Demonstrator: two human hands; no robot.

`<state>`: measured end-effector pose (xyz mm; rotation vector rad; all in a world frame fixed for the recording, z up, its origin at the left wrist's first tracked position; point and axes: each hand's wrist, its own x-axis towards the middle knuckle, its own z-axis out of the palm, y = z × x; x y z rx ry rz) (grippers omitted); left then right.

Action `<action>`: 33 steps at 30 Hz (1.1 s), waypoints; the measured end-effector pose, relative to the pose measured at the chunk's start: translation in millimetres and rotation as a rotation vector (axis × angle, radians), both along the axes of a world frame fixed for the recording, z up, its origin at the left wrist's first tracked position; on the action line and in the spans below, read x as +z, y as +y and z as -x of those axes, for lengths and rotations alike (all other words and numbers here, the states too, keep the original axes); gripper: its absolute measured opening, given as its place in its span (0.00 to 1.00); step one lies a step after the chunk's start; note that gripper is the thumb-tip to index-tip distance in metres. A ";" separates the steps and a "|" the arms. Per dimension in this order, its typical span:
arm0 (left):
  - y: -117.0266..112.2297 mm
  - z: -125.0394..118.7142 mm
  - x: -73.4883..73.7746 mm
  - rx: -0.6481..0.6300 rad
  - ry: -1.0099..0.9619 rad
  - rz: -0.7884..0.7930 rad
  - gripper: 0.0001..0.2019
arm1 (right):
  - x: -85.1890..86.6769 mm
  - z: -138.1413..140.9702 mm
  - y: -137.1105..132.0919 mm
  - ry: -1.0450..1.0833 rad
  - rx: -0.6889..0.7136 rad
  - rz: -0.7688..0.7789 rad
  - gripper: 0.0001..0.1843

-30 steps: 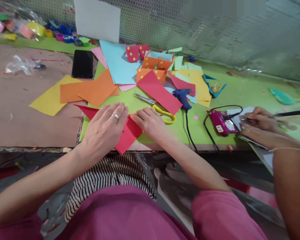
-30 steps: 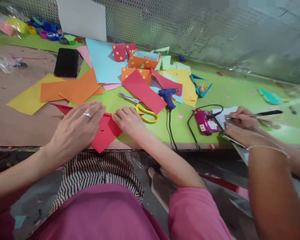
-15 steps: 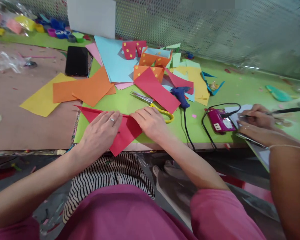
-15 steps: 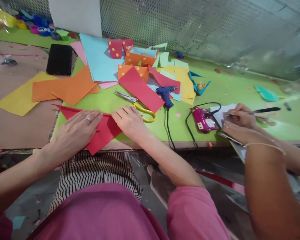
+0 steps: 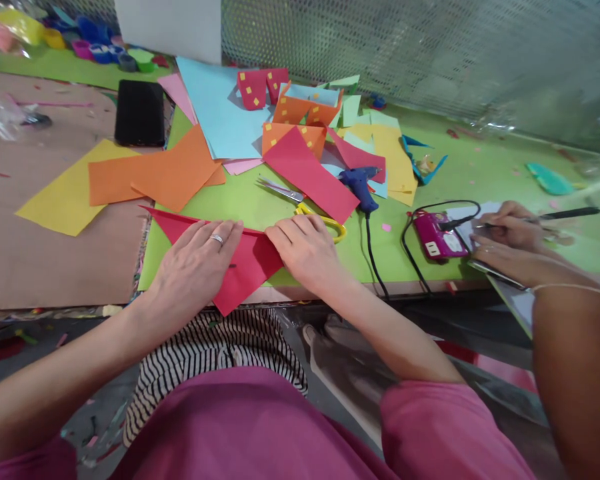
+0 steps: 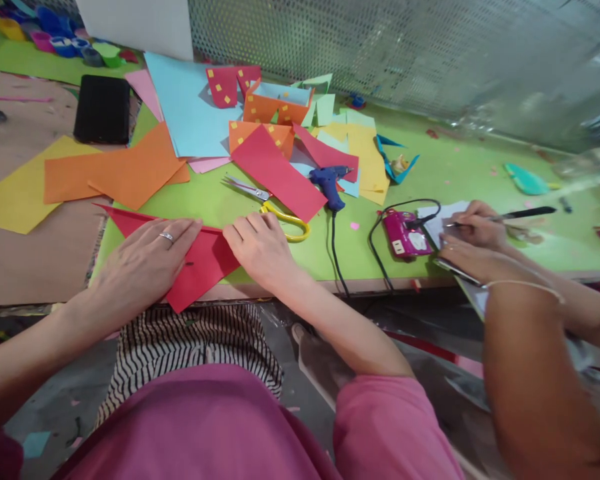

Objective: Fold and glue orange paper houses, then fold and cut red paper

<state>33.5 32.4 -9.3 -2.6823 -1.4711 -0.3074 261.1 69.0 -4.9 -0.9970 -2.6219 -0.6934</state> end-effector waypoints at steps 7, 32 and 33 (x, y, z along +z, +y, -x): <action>0.5 1.4 1.1 -0.025 0.023 0.005 0.24 | 4.8 -5.0 -4.9 -0.030 0.016 0.069 0.15; 3.4 1.7 4.0 -0.032 -0.014 0.029 0.24 | -9.7 -15.4 -7.0 0.113 -0.065 0.150 0.17; 3.3 1.9 4.5 -0.034 -0.016 0.038 0.24 | -10.2 -15.6 -6.1 0.114 -0.076 0.147 0.17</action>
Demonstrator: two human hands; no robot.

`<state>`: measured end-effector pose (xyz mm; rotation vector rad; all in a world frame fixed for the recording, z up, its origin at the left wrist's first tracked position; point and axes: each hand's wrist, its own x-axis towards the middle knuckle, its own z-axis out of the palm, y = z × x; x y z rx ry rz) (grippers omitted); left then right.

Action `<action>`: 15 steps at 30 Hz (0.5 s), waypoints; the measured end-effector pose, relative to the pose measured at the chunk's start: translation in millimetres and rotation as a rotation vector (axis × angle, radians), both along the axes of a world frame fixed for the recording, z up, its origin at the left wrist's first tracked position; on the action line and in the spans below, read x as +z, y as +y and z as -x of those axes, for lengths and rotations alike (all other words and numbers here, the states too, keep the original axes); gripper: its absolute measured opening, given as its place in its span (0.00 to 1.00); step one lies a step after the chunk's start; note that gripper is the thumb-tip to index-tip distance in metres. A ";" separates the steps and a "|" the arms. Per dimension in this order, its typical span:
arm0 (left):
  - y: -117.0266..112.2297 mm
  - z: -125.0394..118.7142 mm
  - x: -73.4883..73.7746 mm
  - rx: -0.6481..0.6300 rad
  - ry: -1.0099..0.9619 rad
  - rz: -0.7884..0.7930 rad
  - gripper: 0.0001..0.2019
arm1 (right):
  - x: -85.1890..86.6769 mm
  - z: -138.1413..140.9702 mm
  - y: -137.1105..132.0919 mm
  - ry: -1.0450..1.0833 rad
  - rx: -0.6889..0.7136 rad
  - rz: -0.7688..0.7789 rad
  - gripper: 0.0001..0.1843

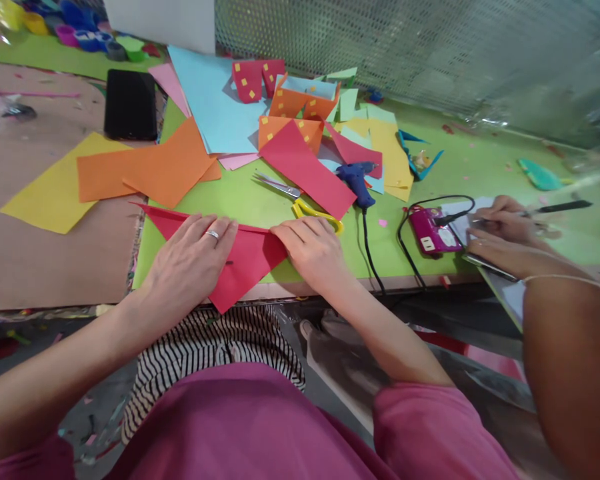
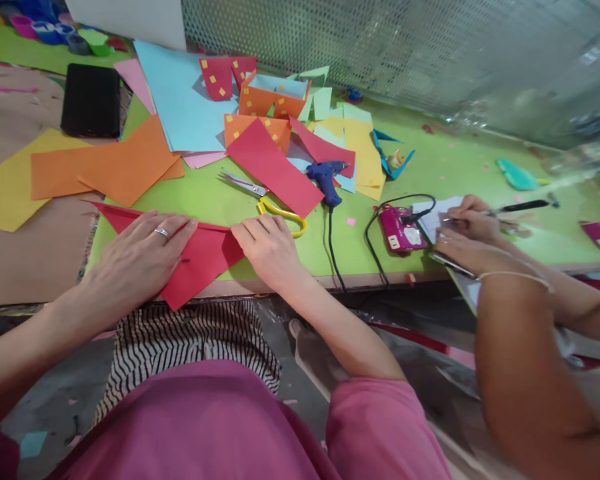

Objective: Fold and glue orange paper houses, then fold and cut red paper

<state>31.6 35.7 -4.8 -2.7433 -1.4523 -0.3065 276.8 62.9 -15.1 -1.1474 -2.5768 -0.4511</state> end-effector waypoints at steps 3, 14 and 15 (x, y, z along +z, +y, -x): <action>-0.8 0.0 2.8 0.003 0.019 0.019 0.25 | 1.2 0.9 0.2 -0.026 -0.020 -0.010 0.16; 1.5 7.5 0.6 -0.005 0.073 -0.071 0.23 | 5.6 3.0 -3.3 -0.067 -0.075 -0.035 0.15; 3.3 10.2 2.7 0.003 0.086 -0.078 0.22 | 5.3 4.3 -1.5 -0.066 -0.072 -0.048 0.15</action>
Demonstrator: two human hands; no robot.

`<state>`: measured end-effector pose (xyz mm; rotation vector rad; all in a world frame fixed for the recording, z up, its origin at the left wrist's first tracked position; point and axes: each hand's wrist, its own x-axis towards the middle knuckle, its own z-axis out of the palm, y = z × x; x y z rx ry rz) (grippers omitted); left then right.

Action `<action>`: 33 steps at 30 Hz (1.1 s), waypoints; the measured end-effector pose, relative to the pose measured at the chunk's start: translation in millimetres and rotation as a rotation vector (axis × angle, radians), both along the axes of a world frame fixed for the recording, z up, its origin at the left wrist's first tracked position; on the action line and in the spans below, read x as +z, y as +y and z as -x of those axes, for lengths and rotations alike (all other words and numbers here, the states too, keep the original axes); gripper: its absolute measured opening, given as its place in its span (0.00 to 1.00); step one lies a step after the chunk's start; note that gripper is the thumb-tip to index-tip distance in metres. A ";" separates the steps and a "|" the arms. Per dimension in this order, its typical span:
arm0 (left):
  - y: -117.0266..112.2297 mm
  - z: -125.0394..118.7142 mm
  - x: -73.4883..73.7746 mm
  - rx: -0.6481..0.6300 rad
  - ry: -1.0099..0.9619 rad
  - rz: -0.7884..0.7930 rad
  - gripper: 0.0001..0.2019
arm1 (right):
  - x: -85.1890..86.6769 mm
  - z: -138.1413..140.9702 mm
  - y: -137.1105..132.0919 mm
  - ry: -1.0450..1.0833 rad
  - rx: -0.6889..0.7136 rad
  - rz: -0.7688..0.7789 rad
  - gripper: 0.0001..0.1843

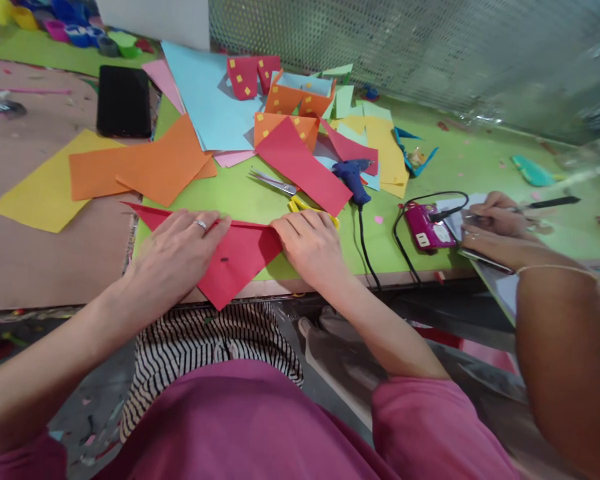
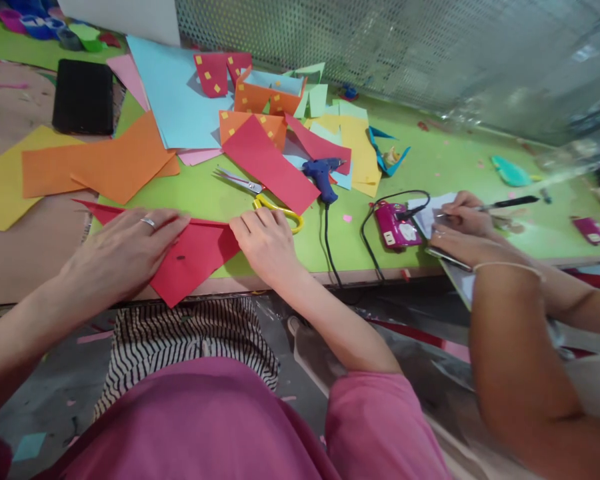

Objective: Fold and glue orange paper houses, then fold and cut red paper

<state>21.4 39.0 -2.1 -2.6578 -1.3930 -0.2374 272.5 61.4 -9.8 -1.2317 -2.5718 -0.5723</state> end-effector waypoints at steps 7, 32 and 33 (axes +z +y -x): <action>13.3 11.3 17.5 0.187 0.146 0.039 0.16 | 1.7 9.1 14.1 -0.011 0.051 0.048 0.17; 6.7 25.9 22.8 0.077 0.243 -0.042 0.17 | 10.3 1.2 14.2 -0.148 0.066 0.046 0.18; 6.5 25.5 23.0 0.085 0.246 -0.033 0.17 | 10.0 -1.1 12.5 -0.145 0.068 0.045 0.18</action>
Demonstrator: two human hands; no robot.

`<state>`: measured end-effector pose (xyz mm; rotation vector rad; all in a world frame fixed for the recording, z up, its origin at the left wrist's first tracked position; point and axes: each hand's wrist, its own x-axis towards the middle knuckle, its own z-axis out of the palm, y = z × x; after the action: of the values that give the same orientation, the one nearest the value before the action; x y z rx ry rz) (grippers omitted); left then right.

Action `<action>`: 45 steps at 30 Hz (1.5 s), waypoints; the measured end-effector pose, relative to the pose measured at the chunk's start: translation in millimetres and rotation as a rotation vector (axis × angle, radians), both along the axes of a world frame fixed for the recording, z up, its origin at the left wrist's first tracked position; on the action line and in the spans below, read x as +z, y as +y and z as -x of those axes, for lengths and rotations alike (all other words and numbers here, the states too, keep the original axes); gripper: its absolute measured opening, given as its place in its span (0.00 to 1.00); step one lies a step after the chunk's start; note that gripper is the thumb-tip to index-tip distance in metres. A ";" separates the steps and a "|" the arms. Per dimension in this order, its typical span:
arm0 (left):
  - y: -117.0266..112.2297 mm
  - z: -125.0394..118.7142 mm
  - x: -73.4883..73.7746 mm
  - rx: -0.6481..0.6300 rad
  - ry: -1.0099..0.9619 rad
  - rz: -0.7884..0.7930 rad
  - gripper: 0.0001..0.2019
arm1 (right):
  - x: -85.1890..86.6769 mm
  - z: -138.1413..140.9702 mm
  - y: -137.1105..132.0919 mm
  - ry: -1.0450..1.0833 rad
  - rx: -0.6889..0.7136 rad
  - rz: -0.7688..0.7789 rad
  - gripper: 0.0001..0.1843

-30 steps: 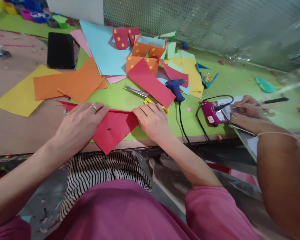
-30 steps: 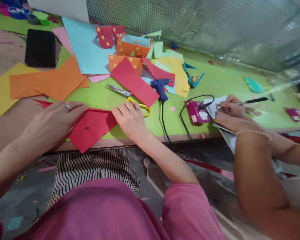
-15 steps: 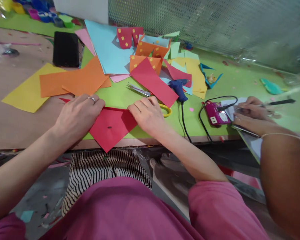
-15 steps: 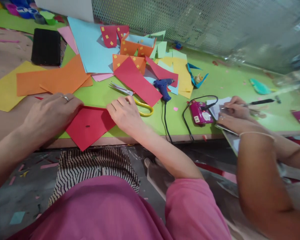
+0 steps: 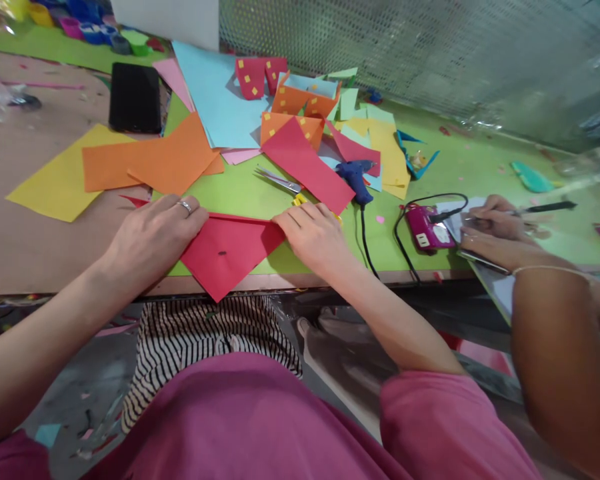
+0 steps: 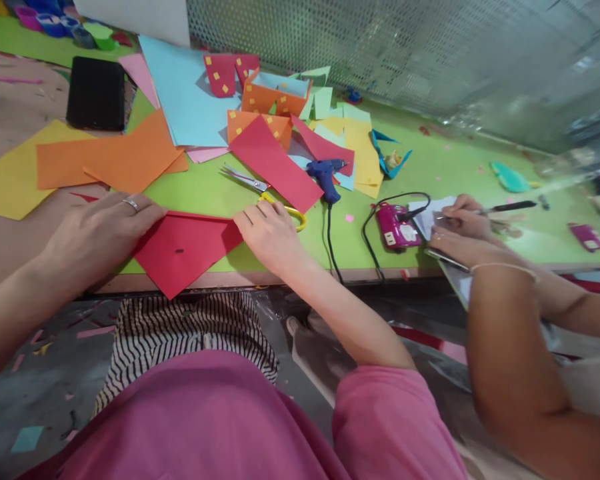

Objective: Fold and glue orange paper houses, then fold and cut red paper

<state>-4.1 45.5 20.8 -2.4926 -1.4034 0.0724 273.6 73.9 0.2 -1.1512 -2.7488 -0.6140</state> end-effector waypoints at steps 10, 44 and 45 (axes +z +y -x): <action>-10.7 1.6 -6.3 0.015 -0.057 0.057 0.23 | -1.9 -6.8 -12.7 -0.011 0.040 -0.003 0.17; -3.4 0.2 -19.4 -0.033 -0.147 -0.010 0.21 | -4.1 56.3 14.0 0.074 0.134 0.205 0.16; -1.6 3.3 -17.7 -0.014 -0.140 -0.012 0.19 | -4.6 55.5 15.3 0.069 0.143 0.216 0.16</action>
<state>-7.4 43.9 3.2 -2.5412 -1.4346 -0.1156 218.1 89.2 -4.4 -0.9801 -2.8591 -0.2619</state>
